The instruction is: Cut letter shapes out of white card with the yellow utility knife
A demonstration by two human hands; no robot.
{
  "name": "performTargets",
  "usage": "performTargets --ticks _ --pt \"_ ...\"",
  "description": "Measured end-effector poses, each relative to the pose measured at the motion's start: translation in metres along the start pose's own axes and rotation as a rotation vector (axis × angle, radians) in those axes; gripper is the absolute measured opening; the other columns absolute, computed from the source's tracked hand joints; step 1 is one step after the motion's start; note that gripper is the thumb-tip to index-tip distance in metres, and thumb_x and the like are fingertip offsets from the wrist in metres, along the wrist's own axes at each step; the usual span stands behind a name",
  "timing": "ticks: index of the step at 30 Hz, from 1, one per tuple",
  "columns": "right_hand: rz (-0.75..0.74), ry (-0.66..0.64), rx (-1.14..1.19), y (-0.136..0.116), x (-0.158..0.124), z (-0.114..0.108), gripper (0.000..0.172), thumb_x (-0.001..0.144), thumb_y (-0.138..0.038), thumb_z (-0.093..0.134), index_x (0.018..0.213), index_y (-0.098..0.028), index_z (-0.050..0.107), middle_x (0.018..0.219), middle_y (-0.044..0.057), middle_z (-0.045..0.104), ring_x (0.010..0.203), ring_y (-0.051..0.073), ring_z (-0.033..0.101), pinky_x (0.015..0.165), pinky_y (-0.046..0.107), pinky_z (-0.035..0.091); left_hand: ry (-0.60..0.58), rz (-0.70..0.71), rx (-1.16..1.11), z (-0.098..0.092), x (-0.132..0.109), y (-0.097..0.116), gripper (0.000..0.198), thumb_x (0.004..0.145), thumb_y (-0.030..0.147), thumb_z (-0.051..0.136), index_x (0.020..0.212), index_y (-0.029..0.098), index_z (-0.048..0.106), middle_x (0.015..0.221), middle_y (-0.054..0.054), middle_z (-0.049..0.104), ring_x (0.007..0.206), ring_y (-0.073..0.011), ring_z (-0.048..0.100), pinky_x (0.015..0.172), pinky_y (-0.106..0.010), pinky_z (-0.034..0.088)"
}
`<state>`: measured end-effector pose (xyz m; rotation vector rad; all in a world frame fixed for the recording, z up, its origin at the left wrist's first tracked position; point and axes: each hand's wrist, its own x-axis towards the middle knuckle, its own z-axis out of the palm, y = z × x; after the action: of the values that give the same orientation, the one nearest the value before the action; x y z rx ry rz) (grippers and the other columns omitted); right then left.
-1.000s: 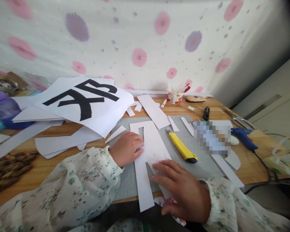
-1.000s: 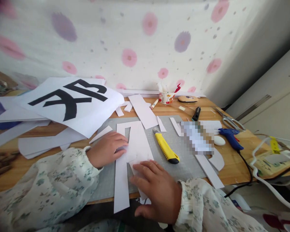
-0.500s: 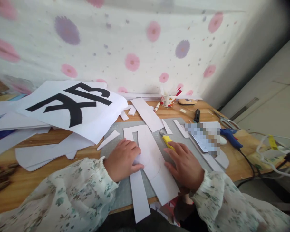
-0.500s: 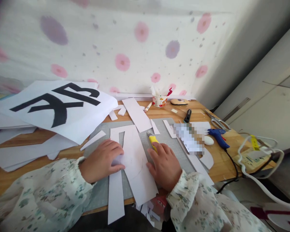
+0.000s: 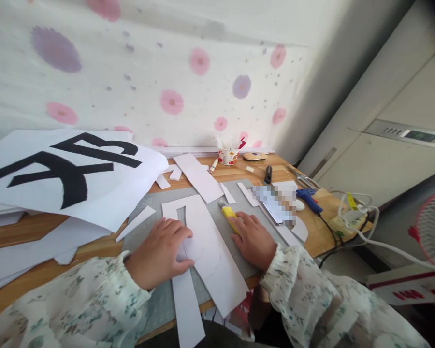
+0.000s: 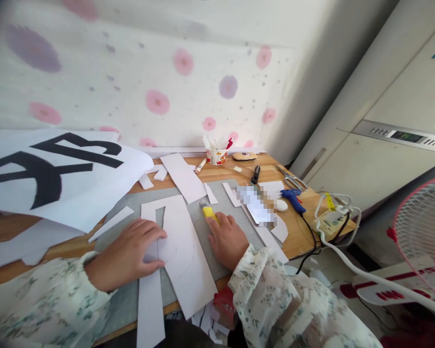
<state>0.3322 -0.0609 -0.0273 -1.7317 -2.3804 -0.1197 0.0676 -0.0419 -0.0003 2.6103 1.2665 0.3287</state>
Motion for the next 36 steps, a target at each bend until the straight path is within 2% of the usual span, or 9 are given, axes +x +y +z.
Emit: performTargets --ticks 8,14,17,20,24,28,32,34,36 --pt "0.0 -0.051 0.046 0.001 0.001 -0.008 0.047 0.086 -0.019 0.059 0.133 -0.011 0.056 0.132 0.018 0.057 0.113 0.032 0.055 0.1 0.048 0.046 -0.005 -0.021 -0.04 0.001 0.002 -0.001 0.039 0.068 0.027 0.076 0.103 0.017 0.061 0.104 -0.009 0.061 0.106 -0.0306 0.054 0.105 -0.052 0.033" --pt "-0.149 0.172 0.205 -0.02 -0.012 -0.012 0.039 0.089 -0.023 0.058 0.125 -0.009 0.06 0.129 0.021 0.059 0.112 0.033 0.054 0.099 0.052 0.048 0.055 0.002 -0.001 0.0 0.0 0.001 0.042 0.065 0.03 0.079 0.1 0.019 0.058 0.101 -0.008 0.062 0.104 -0.0305 0.054 0.105 -0.053 0.031" --pt "-0.163 0.193 0.398 -0.033 -0.019 -0.004 0.042 0.088 -0.025 0.058 0.129 -0.014 0.056 0.128 0.018 0.061 0.116 0.032 0.055 0.099 0.053 0.048 0.122 0.022 0.032 -0.003 -0.003 0.004 0.044 0.064 0.033 0.08 0.098 0.02 0.056 0.1 -0.006 0.062 0.104 -0.0301 0.055 0.109 -0.059 0.024" --pt "-0.001 0.166 0.668 -0.038 -0.016 0.005 0.052 0.084 -0.028 0.062 0.134 -0.018 0.051 0.131 0.016 0.059 0.113 0.03 0.059 0.095 0.052 0.052 0.189 0.053 0.063 -0.007 -0.007 0.005 0.043 0.064 0.032 0.08 0.098 0.021 0.055 0.099 -0.004 0.063 0.105 -0.0288 0.056 0.113 -0.062 0.015" --pt "0.323 0.009 1.155 -0.038 -0.003 0.008 0.067 0.076 -0.039 0.071 0.136 -0.019 0.047 0.121 0.015 0.066 0.086 0.024 0.069 0.078 0.045 0.058 0.247 0.109 0.071 -0.009 -0.009 0.006 0.044 0.064 0.033 0.08 0.099 0.022 0.055 0.101 -0.005 0.064 0.108 -0.0294 0.056 0.114 -0.063 0.01" --pt "0.418 -0.147 1.578 -0.044 0.004 -0.002 0.056 0.074 -0.044 0.076 0.12 -0.02 0.057 0.099 0.008 0.074 0.085 0.026 0.071 0.071 0.04 0.058 0.301 0.14 0.024 -0.009 -0.009 0.006 0.045 0.066 0.032 0.08 0.103 0.023 0.056 0.107 -0.006 0.065 0.115 -0.0317 0.055 0.114 -0.066 0.006" --pt "0.461 -0.046 1.781 -0.051 0.003 -0.013 0.047 0.071 -0.041 0.08 0.11 -0.021 0.061 0.102 0.006 0.075 0.085 0.024 0.071 0.072 0.037 0.057 0.528 0.052 -0.207 -0.009 -0.007 -0.003 0.044 0.077 0.038 0.073 0.114 0.024 0.054 0.126 -0.012 0.057 0.124 -0.0316 0.05 0.113 -0.06 0.027" --pt "0.463 0.005 1.841 -0.053 0.002 -0.016 0.046 0.072 -0.039 0.081 0.109 -0.022 0.06 0.101 0.005 0.076 0.084 0.023 0.071 0.077 0.038 0.057 0.681 -0.111 -0.478 -0.008 -0.004 -0.009 0.036 0.085 0.041 0.063 0.116 0.024 0.053 0.126 -0.011 0.056 0.121 -0.0276 0.053 0.106 -0.05 0.041" --pt "0.457 0.043 1.864 -0.054 0.001 -0.018 0.044 0.071 -0.037 0.081 0.107 -0.022 0.061 0.1 0.005 0.076 0.085 0.023 0.072 0.079 0.039 0.057 0.729 -0.315 -0.849 -0.007 0.001 -0.014 0.03 0.088 0.041 0.058 0.112 0.023 0.055 0.115 -0.007 0.062 0.104 -0.0224 0.062 0.094 -0.043 0.051"
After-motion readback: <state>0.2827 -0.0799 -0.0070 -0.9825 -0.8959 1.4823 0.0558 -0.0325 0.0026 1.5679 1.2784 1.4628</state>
